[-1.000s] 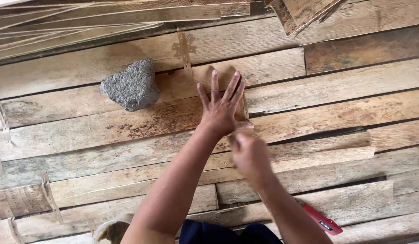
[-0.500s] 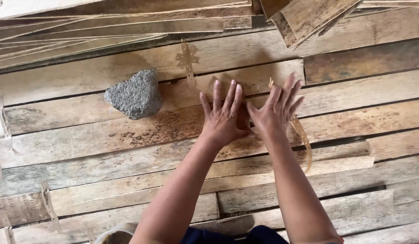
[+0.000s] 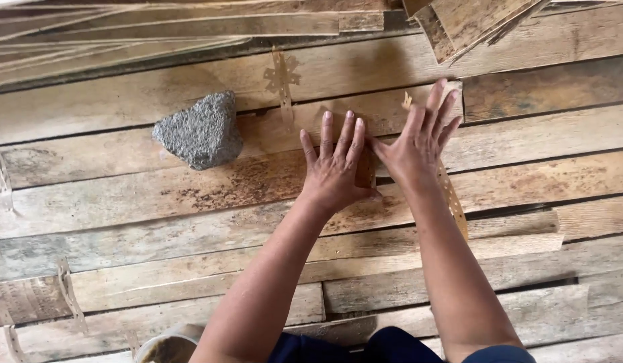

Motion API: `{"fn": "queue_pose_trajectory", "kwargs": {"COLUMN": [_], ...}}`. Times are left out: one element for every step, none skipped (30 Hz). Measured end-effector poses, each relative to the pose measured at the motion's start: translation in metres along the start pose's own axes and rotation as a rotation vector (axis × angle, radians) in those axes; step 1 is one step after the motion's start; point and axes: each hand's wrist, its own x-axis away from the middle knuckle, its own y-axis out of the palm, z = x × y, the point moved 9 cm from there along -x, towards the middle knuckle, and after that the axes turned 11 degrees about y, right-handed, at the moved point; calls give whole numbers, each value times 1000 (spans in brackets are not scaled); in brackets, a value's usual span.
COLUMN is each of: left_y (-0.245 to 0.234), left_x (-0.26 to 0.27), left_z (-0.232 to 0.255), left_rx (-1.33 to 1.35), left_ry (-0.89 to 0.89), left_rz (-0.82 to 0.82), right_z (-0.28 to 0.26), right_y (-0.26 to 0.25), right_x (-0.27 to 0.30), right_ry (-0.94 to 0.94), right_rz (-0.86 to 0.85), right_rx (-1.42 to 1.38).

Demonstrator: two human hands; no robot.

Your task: The person weaves thin bamboo strips into a larger bamboo mat. They repeatedly pick up a strip, thread it through the existing weave, and press it flat. A utility knife and a small container are visible on the work surface.

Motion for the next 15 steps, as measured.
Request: {"fn": "queue_pose_trajectory", "kwargs": {"left_y": [-1, -2, -4, -3, -1, -2, -2, -1, 0, -1, -1, -1, -3, -4, -6], "left_x": [1, 1, 0, 0, 1, 0, -1, -1, -1, 0, 0, 0, 1, 0, 1], "left_z": [0, 0, 1, 2, 3, 3, 3, 3, 2, 2, 2, 3, 3, 3, 3], "left_rx": [6, 7, 8, 11, -2, -21, -24, -18, -11, -12, 16, 46, 47, 57, 67], "left_ry": [-3, 1, 6, 7, 10, 13, 14, 14, 15, 13, 12, 11, 10, 14, 18], "left_rz": [-2, -4, -5, -8, -25, -39, -40, -51, -62, -63, -75, -86, -86, -99, -112], "right_z": [2, 2, 3, 7, 8, 6, 9, 9, 10, 8, 5, 2, 4, 6, 7], "right_y": [-4, -7, -11, -12, -15, -17, -20, -21, -21, -26, -29, -34, -33, -32, -32], "right_x": [9, 17, 26, 32, 40, 46, 50, 56, 61, 65, 68, 72, 75, 78, 82], "right_ry": [-2, -30, -58, -55, -93, -132, -130, -133, -135, -136, -145, -155, -156, -164, -173], "right_rz": [-6, -32, -58, -61, -64, -64, -63, -76, -88, -90, -95, -101, -102, -100, -97], "right_rx": [4, 2, -1, 1, 6, 7, 4, 5, 6, 4, 7, 12, 11, 19, 26]}}
